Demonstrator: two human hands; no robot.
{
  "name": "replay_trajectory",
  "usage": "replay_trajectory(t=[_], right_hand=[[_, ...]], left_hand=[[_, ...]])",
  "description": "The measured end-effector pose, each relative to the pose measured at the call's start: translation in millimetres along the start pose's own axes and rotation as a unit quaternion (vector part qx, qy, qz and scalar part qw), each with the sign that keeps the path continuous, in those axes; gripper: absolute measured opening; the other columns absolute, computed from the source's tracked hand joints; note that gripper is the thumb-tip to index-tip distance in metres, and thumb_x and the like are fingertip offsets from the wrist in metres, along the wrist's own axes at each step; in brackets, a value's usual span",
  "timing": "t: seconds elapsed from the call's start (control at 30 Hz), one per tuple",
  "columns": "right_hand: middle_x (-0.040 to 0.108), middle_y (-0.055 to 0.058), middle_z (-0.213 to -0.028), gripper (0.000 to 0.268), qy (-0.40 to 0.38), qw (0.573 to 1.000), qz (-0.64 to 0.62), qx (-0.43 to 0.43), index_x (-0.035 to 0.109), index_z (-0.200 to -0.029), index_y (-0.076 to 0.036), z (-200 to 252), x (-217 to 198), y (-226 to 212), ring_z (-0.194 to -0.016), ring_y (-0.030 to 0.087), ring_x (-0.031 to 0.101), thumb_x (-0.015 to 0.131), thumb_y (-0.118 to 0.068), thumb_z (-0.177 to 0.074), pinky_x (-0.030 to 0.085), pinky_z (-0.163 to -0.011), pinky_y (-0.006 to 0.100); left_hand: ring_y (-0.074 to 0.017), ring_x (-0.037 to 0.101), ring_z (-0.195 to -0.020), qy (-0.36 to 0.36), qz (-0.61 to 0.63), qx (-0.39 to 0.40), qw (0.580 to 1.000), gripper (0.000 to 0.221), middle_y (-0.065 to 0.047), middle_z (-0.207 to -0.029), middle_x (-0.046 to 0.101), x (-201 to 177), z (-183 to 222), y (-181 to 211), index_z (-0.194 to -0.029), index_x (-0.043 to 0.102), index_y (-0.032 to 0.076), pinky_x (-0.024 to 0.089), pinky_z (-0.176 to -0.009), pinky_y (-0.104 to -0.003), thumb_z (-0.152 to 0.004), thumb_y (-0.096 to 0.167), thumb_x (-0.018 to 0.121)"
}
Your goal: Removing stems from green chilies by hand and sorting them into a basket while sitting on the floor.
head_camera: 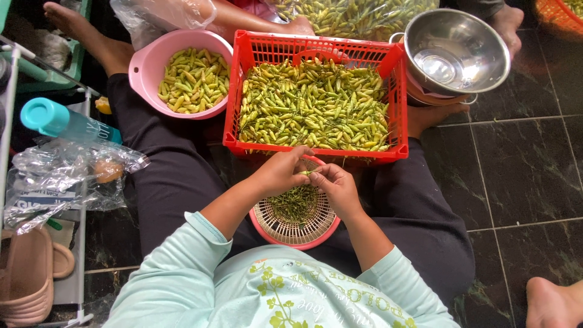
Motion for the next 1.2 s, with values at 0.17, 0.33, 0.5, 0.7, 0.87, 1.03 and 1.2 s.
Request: replay_trajectory(t=[0.17,0.33,0.5,0.7,0.87,1.03,1.2], right_hand=[[0.073,0.009,-0.079,0.012,-0.078,0.991,-0.083,0.076,0.071,-0.097,-0.003,0.2,1.6,4.1,-0.072,0.014,0.068,0.073,-0.014,-0.095,0.052,-0.059,0.021],[0.069,0.009,-0.08,0.011,-0.159,0.949,-0.21,0.171,0.066,-0.093,-0.005,10.9,11.7,-13.5,-0.069,0.015,0.068,0.068,-0.016,-0.096,0.048,-0.06,0.023],[0.076,0.009,-0.089,0.026,-0.141,0.987,0.069,0.012,0.074,-0.11,-0.003,10.9,12.6,-1.3,-0.08,0.011,0.067,0.084,-0.012,-0.087,0.051,-0.069,0.022],[0.065,0.002,-0.073,0.008,-0.124,0.991,0.027,0.047,0.075,-0.093,0.0,7.8,6.1,-5.3,-0.069,0.007,0.055,0.075,-0.009,-0.092,0.041,-0.059,0.019],[0.068,0.008,-0.08,0.011,-0.116,0.966,-0.156,0.169,0.07,-0.094,-0.002,8.3,2.9,-2.8,-0.074,0.014,0.063,0.071,-0.012,-0.096,0.044,-0.061,0.023],[0.067,0.004,-0.085,0.017,-0.105,0.992,0.001,0.07,0.074,-0.108,0.0,7.8,2.5,-9.2,-0.077,0.008,0.062,0.074,-0.004,-0.092,0.049,-0.066,0.019],[0.077,0.006,-0.1,0.029,-0.12,0.987,0.103,0.029,0.077,-0.114,-0.005,2.9,4.3,10.0,-0.082,0.008,0.067,0.08,-0.005,-0.085,0.053,-0.069,0.02]], left_hand=[[-0.0279,0.072,-0.091,-0.027,0.051,0.026,0.998,0.061,-0.011,-0.096,0.079,3.9,10.8,0.1,-0.144,0.046,0.01,0.055,-0.081,-0.04,-0.089,0.01,0.073],[-0.0198,0.073,-0.085,-0.004,0.084,0.021,0.996,0.063,-0.004,-0.093,0.08,8.1,7.7,-37.9,-0.144,0.05,0.017,0.055,-0.074,-0.031,-0.088,0.012,0.077],[-0.0221,0.074,-0.089,-0.038,0.012,0.003,0.999,0.074,-0.004,-0.095,0.079,11.3,9.5,-33.4,-0.153,0.039,0.016,0.056,-0.077,-0.034,-0.088,0.015,0.076],[-0.0235,0.075,-0.087,-0.073,0.036,0.039,0.996,0.077,-0.005,-0.092,0.079,23.8,5.8,-34.9,-0.153,0.038,0.015,0.056,-0.077,-0.036,-0.087,0.013,0.077],[-0.026,0.072,-0.086,-0.088,0.108,0.017,0.99,0.07,-0.013,-0.095,0.078,0.5,17.4,3.6,-0.151,0.044,0.01,0.055,-0.078,-0.034,-0.088,0.003,0.072],[-0.0221,0.07,-0.083,0.036,0.286,-0.059,0.956,0.042,-0.012,-0.099,0.069,-22.4,-27.6,-56.9,-0.131,0.061,0.008,0.066,-0.07,-0.033,-0.091,-0.005,0.056],[-0.017,0.072,-0.083,0.218,0.072,-0.099,0.968,0.022,0.0,-0.098,0.073,-60.1,-90.0,-112.6,-0.105,0.077,0.023,0.061,-0.064,-0.038,-0.084,0.026,0.071]])
Point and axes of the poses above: each hand's wrist, its own z-axis away from the middle knuckle, its own x-axis out of the palm, y = z × x, the point moved 4 cm from there along -z, towards the middle knuckle
